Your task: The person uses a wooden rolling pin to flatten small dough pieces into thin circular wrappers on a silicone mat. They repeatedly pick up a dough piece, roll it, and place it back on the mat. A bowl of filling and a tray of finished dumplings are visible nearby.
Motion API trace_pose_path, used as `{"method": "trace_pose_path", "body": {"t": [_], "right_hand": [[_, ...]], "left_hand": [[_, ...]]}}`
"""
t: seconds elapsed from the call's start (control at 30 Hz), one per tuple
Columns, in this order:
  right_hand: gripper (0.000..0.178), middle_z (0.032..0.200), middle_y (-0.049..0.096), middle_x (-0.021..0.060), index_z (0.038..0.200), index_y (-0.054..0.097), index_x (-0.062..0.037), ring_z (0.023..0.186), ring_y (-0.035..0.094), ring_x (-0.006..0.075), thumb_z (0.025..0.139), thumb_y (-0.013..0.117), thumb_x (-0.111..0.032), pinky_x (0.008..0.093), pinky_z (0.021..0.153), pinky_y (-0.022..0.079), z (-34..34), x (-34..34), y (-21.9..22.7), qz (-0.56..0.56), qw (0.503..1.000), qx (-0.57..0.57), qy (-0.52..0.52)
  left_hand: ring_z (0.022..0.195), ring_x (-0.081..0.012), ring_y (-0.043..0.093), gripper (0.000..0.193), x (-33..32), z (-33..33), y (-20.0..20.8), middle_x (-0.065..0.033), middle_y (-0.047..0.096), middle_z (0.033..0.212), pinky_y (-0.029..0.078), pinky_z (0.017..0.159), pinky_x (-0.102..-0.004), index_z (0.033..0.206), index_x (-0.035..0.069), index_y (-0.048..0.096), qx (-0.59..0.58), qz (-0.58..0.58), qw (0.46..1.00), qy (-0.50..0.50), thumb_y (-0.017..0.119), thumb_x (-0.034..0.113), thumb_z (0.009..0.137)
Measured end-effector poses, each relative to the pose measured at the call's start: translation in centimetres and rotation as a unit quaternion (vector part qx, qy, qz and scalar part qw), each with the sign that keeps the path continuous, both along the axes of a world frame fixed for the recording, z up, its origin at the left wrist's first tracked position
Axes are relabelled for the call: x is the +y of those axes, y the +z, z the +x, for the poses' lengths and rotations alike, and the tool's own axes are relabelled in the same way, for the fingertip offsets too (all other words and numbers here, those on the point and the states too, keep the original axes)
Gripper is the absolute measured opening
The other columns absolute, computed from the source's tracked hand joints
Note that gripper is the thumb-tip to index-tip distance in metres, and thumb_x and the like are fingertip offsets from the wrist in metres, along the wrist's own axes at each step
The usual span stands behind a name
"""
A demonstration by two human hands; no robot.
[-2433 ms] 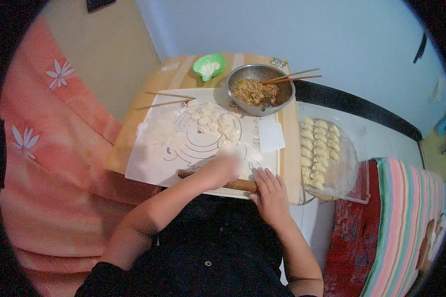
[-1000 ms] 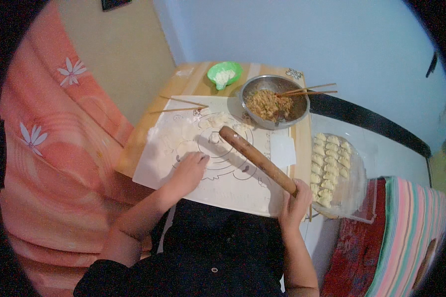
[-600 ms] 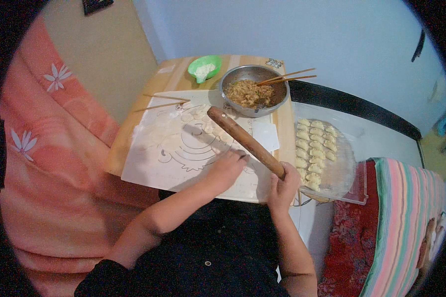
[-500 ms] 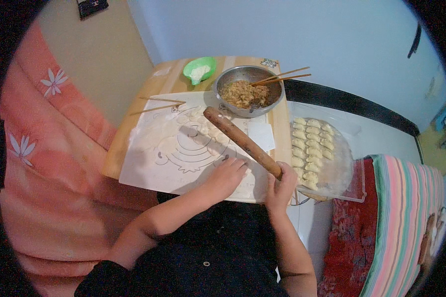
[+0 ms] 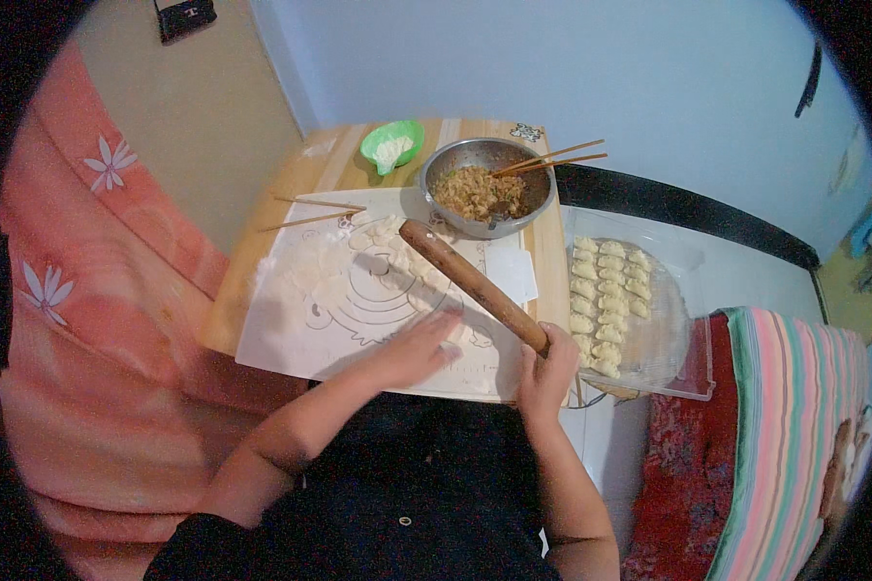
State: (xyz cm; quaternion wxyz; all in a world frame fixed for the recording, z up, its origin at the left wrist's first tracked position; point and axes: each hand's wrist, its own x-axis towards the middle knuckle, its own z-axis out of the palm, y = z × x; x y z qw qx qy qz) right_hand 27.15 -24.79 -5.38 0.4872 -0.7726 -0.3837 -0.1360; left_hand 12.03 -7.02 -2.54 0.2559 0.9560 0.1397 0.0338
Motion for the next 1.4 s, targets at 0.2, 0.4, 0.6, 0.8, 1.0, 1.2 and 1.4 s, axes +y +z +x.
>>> {"method": "trace_pose_path", "body": {"t": [0.2, 0.4, 0.6, 0.8, 1.0, 1.2, 1.4], "right_hand": [[0.038, 0.114, 0.059, 0.0162, 0.117, 0.055, -0.0027, 0.108, 0.053, 0.0366, 0.081, 0.066, -0.007, 0.0456, 0.095, 0.038, 0.2, 0.0, 0.7, -0.058, 0.998, 0.001, 0.020], [0.037, 0.114, 0.062, 0.0130, 0.113, 0.057, -0.0048, 0.107, 0.056, 0.0350, 0.078, 0.068, -0.008, 0.0469, 0.091, 0.041, 0.1, 0.4, 2.9, -0.171, 0.979, -0.057, 0.100], [0.048, 0.141, 0.049, 0.0152, 0.128, 0.052, -0.0023, 0.135, 0.041, 0.0320, 0.086, 0.067, -0.021, 0.0482, 0.108, 0.032, 1.1, 3.1, 2.3, -0.272, 0.938, -0.158, 0.142], [0.066, 0.157, 0.028, 0.0168, 0.144, 0.038, 0.0005, 0.145, 0.027, 0.0334, 0.091, 0.060, -0.033, 0.0518, 0.117, 0.022, 2.6, 5.3, 2.5, -0.312, 0.932, -0.159, 0.096], [0.077, 0.159, 0.023, 0.0184, 0.149, 0.027, 0.0015, 0.146, 0.023, 0.0368, 0.089, 0.062, -0.032, 0.0501, 0.117, 0.021, -1.3, -0.7, 2.2, -0.352, 0.916, -0.122, 0.147], [0.066, 0.154, 0.035, 0.0151, 0.144, 0.039, 0.0002, 0.144, 0.029, 0.0330, 0.089, 0.062, -0.029, 0.0507, 0.115, 0.025, 2.7, 5.7, 1.8, -0.313, 0.929, -0.177, 0.088], [0.056, 0.145, 0.045, 0.0166, 0.138, 0.047, -0.0022, 0.136, 0.040, 0.0333, 0.085, 0.063, -0.011, 0.0465, 0.114, 0.028, -2.7, -2.6, 3.2, -0.280, 0.931, -0.144, 0.182]], "left_hand": [[0.130, -0.0360, 0.046, 0.048, 5.7, -1.1, 1.0, -0.0212, 0.050, 0.139, 0.032, 0.111, -0.0452, 0.140, 0.000, 0.042, -0.110, -0.021, 0.991, 0.067, 0.050, 0.023, 0.098], [0.133, -0.0328, 0.041, 0.038, 2.3, -4.7, 1.6, -0.0170, 0.051, 0.134, 0.028, 0.114, -0.0486, 0.129, 0.001, 0.051, -0.468, 0.083, 0.856, 0.205, 0.057, 0.014, 0.093], [0.142, -0.0300, 0.032, 0.049, 4.6, -1.4, 0.7, -0.0127, 0.041, 0.149, 0.020, 0.117, -0.0520, 0.137, 0.003, 0.048, -0.108, 0.194, 0.967, 0.126, 0.054, 0.029, 0.096], [0.143, -0.0289, 0.031, 0.058, 5.0, -0.4, 0.9, -0.0154, 0.042, 0.149, 0.023, 0.116, -0.0493, 0.138, 0.001, 0.048, -0.026, 0.218, 0.964, 0.147, 0.050, 0.042, 0.097], [0.145, -0.0300, 0.026, 0.068, 1.0, -5.4, 1.8, -0.0141, 0.032, 0.156, 0.018, 0.118, -0.0482, 0.148, 0.003, 0.034, -0.010, 0.223, 0.972, 0.068, 0.053, 0.040, 0.095], [0.146, -0.0299, 0.025, 0.069, 5.4, -0.9, 0.9, -0.0147, 0.030, 0.157, 0.020, 0.118, -0.0466, 0.148, 0.002, 0.032, 0.007, 0.189, 0.972, 0.142, 0.054, 0.040, 0.095], [0.143, -0.0349, 0.029, 0.074, -1.1, -7.9, 2.7, -0.0191, 0.028, 0.155, 0.024, 0.116, -0.0457, 0.149, -0.001, 0.028, 0.037, 0.188, 0.981, 0.038, 0.061, 0.034, 0.092]]}}
